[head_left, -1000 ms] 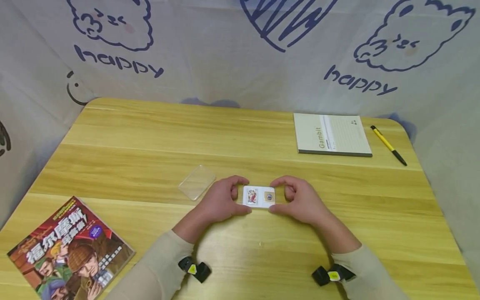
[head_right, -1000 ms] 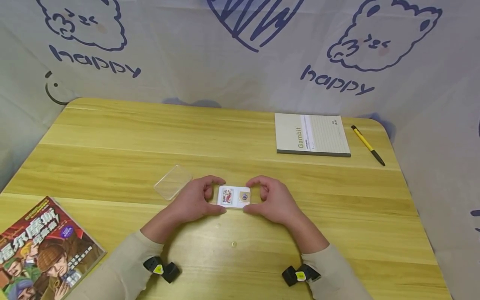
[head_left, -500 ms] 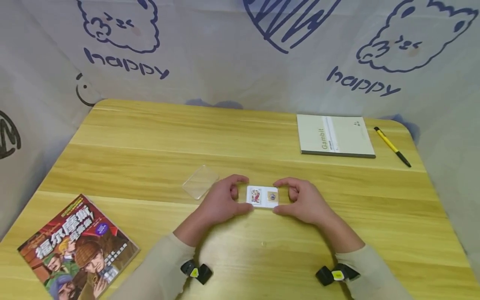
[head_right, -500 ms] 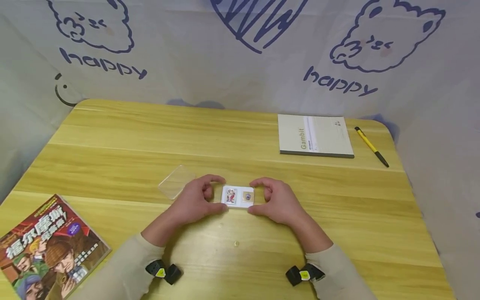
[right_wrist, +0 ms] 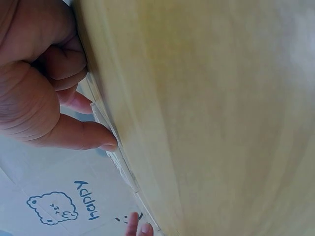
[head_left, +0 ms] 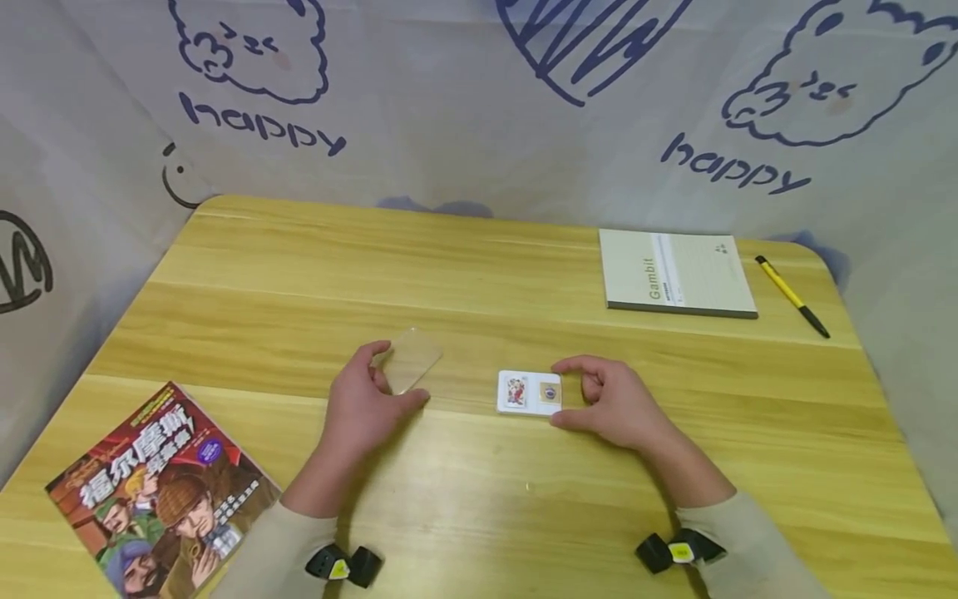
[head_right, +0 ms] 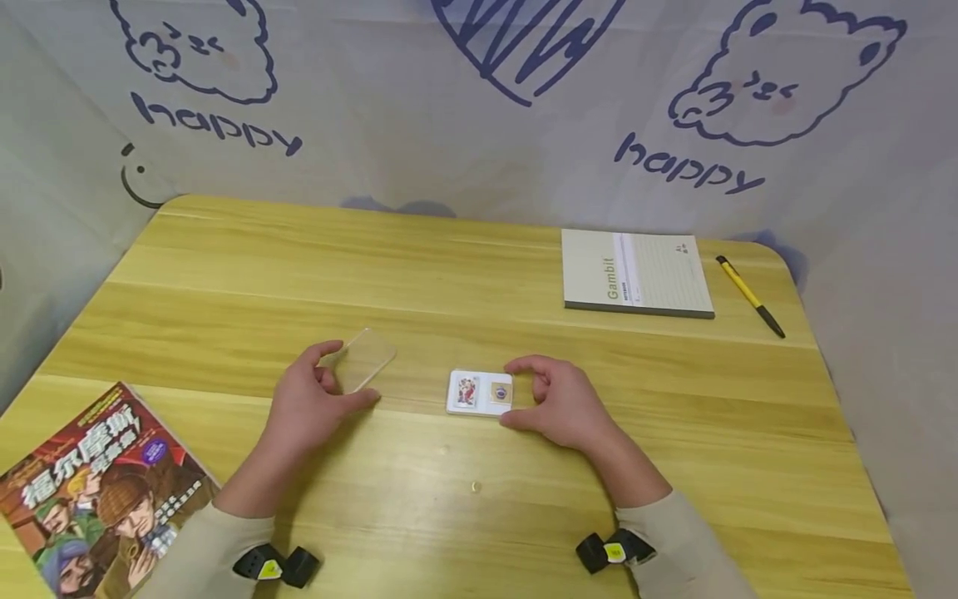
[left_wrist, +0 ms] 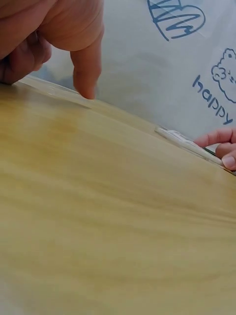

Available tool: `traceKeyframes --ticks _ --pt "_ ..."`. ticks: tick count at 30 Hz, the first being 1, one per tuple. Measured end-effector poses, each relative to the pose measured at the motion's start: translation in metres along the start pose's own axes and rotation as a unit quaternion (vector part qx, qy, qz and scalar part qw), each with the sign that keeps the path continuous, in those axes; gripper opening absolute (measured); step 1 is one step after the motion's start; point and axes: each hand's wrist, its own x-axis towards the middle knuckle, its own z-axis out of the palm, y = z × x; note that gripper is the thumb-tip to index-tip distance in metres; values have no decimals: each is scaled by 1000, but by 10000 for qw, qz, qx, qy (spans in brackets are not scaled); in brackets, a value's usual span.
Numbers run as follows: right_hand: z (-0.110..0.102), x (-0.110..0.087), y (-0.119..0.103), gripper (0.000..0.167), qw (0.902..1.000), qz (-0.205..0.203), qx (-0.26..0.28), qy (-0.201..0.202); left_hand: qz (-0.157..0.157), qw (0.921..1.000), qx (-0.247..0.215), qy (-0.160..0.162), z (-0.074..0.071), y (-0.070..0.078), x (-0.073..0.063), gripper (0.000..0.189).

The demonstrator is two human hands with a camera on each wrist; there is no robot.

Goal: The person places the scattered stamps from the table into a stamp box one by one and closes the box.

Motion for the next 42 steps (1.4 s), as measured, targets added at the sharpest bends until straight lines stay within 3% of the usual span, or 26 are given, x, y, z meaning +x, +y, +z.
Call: traceKeyframes --ticks 7,15,20,26,34,42 --pt "0 0 2 57 10000 -68 37 -13 -201 9992 303 174 -6 0 0 74" --pt "-1 0 1 59 9999 -28 130 -29 -318 9989 276 202 -4 0 5 71" --pt "-1 0 -1 59 9999 -31 141 -18 -311 9991 94 289 0 4 6 71" --pt "0 0 0 59 9999 -39 136 -11 -49 9986 -395 352 9 14 7 69" --pt "-1 0 0 59 9998 -44 187 4 596 9940 -905 -176 29 31 13 66" --pt "-1 0 2 59 9998 -57 182 19 1086 9817 -1078 -1135 54 43 21 64"
